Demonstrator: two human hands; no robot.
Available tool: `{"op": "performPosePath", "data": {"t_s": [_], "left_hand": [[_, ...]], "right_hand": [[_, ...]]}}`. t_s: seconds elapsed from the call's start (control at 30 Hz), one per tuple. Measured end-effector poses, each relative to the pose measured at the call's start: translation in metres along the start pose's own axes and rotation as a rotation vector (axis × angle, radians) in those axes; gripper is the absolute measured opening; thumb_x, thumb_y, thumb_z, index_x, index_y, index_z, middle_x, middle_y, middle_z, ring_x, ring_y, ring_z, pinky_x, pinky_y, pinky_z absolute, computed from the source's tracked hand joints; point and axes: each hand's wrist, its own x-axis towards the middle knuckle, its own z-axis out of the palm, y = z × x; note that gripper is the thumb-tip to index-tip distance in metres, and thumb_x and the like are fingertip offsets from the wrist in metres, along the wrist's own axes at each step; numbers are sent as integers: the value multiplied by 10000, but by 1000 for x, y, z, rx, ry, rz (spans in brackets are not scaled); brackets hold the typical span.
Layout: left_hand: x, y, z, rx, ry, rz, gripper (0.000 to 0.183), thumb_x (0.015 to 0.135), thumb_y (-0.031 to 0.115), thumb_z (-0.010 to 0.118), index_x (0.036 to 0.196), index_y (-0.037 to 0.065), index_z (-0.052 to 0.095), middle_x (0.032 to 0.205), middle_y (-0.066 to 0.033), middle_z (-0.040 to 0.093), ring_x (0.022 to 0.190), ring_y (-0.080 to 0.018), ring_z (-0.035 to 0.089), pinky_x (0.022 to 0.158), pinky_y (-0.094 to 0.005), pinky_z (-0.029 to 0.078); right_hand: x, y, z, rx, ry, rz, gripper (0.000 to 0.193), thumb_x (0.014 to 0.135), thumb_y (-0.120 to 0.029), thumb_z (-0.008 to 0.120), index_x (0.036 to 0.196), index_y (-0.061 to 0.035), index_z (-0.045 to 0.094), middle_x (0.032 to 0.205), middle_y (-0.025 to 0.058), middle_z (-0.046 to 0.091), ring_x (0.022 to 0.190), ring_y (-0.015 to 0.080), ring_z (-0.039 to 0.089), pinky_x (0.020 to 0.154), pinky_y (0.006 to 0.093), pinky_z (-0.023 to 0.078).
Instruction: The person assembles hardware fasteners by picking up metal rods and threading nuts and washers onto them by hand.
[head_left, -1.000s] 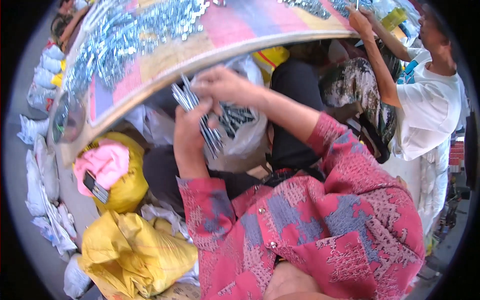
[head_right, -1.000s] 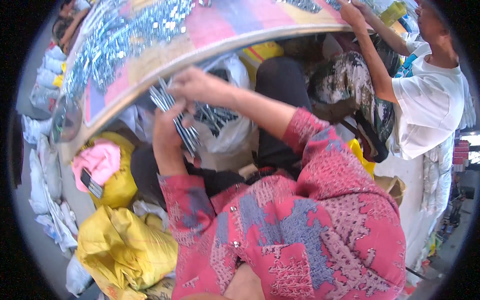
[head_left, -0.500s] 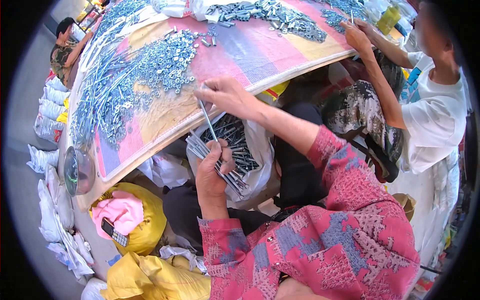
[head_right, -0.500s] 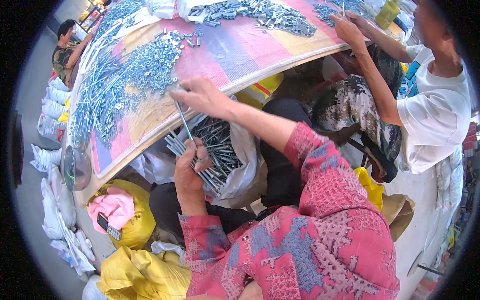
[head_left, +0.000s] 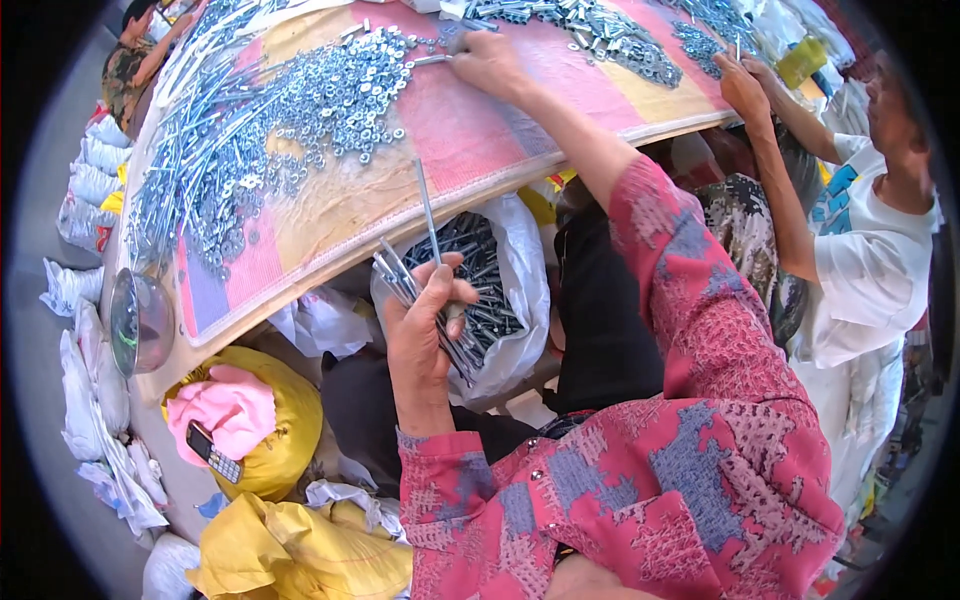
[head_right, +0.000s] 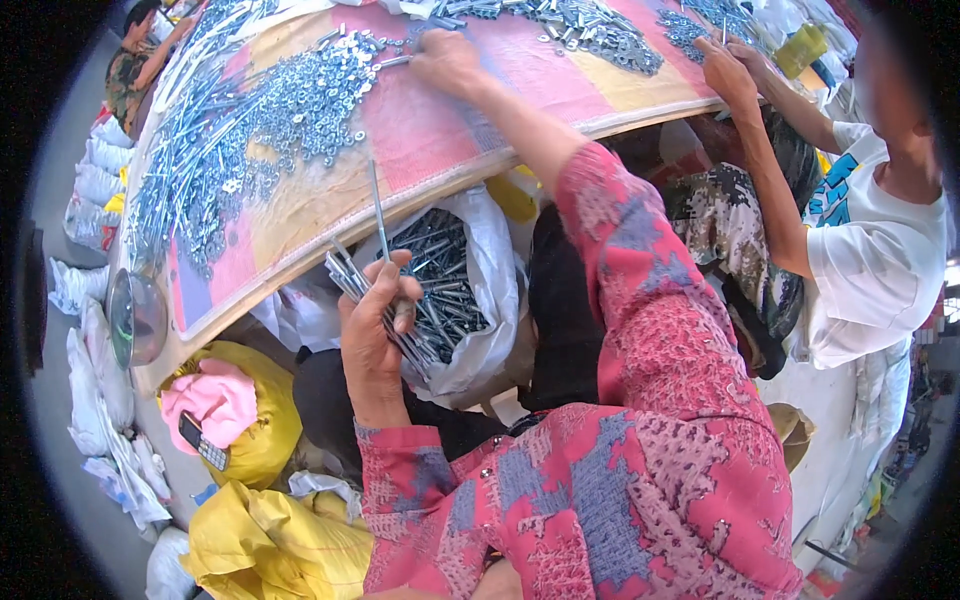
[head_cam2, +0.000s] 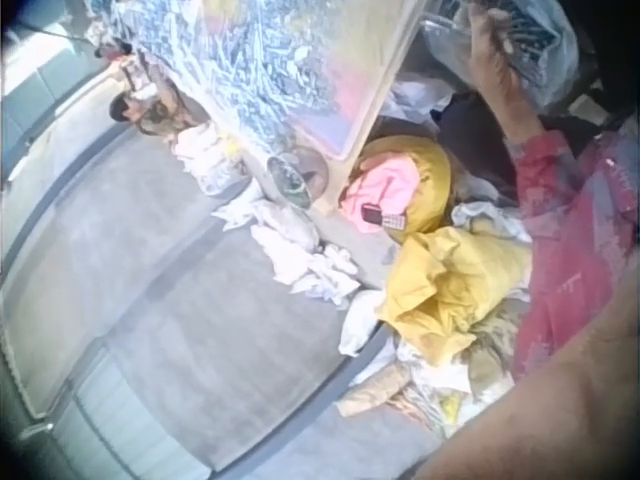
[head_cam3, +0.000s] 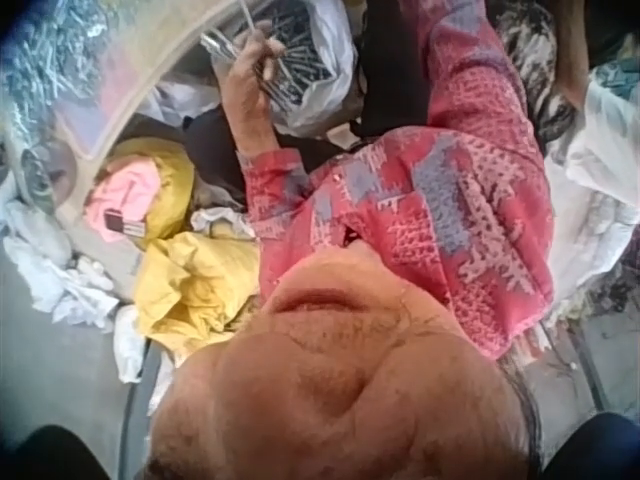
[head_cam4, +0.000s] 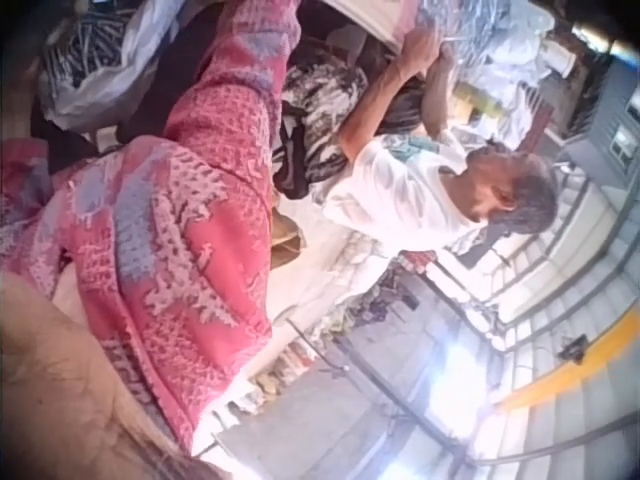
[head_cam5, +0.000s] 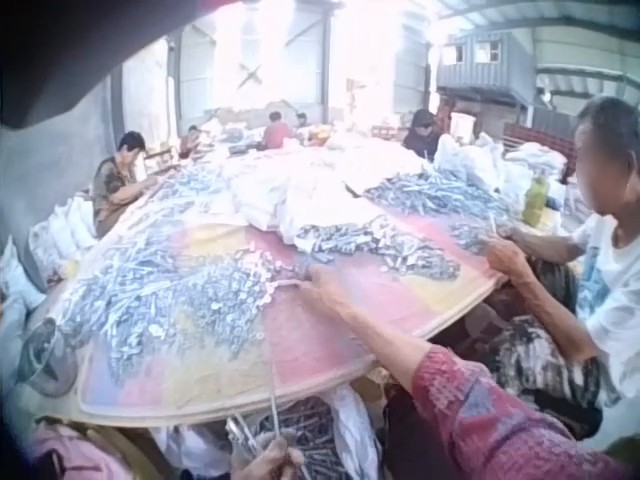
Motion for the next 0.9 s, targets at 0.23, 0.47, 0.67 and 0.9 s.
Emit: {"op": "performPosePath", "data": {"t_s": [0.23,0.47,0.67,0.9], "left_hand": [[0,-8,-10,-8,29,21,204,894,165,636,908,-38,636,653,-35,587,480,-61,448,438,-179,322],[-8,-6,-16,36,-46,-34,213,880,176,651,863,-35,632,615,-25,555,451,-63,431,407,-184,307],[-20,-2,-27,70,-35,29,214,873,185,653,875,-27,629,586,1,519,407,-45,387,378,-175,282],[-36,0,-42,98,-11,55,197,868,148,653,857,-49,644,585,-12,541,416,-56,401,391,-189,267]], "right_hand": [[-82,-54,-49,923,-244,184,248,934,-267,588,835,-54,664,661,-32,543,555,41,417,509,201,328],[-108,-76,-64,659,-574,5,294,955,-310,561,868,-51,667,641,-54,465,562,29,372,505,209,298],[-105,-95,-58,513,-406,-132,309,961,-301,539,901,-19,649,640,-43,451,593,49,406,535,237,334],[-126,-133,-32,250,-500,-427,289,949,-289,563,904,-18,650,654,-34,479,599,49,420,541,237,349]]}}
